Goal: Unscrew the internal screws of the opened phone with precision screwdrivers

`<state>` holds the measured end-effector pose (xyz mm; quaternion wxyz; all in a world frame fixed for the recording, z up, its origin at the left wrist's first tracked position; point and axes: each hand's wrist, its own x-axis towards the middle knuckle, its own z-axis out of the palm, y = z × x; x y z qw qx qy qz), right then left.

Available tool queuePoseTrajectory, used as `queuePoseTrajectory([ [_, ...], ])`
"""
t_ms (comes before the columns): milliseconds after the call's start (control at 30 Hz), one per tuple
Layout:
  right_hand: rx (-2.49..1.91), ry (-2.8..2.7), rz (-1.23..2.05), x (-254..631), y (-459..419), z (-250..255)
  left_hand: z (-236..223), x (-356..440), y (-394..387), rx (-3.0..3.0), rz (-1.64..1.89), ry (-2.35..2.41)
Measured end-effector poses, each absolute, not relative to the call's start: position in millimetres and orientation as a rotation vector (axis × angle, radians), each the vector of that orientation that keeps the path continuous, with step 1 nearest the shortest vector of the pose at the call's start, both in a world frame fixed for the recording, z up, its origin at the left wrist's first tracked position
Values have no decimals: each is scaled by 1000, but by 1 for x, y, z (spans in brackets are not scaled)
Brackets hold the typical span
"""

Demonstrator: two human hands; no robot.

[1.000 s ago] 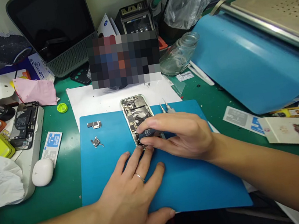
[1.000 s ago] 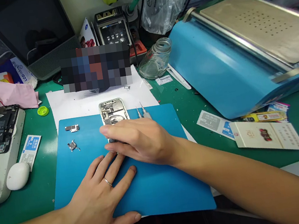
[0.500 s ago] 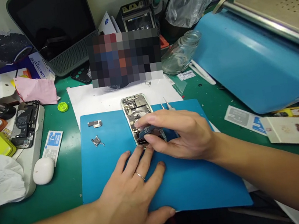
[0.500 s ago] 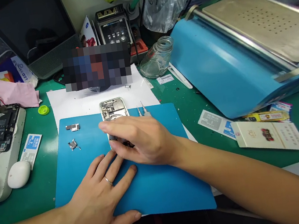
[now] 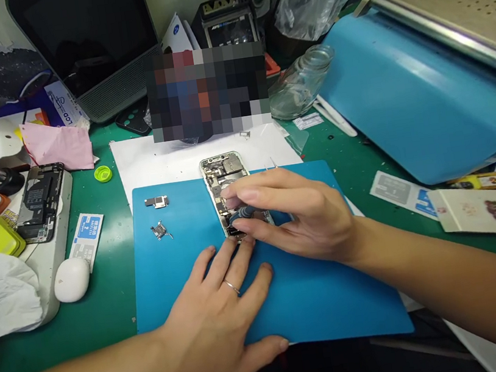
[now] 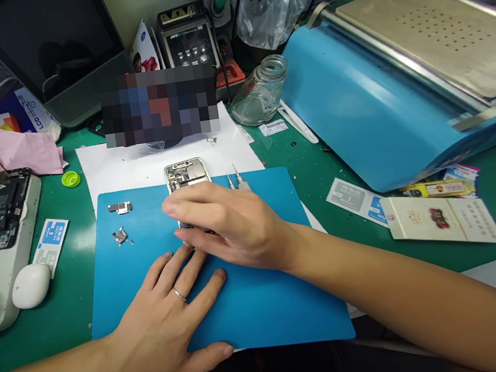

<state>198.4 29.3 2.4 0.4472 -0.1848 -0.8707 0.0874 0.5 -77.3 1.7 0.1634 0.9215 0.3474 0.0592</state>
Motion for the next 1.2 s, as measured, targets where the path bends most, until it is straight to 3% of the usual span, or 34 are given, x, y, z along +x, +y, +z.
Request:
queuePoseTrajectory([
  [533, -408, -2179, 47, 204, 32, 5, 3, 2, -78, 2633, 150, 998],
  [800, -395, -2200, 158, 204, 34, -2, 4, 2, -77, 2634, 141, 1006],
  [1200, -473, -2254, 75, 201, 33, 3, 4, 0, -76, 2670, 103, 998],
])
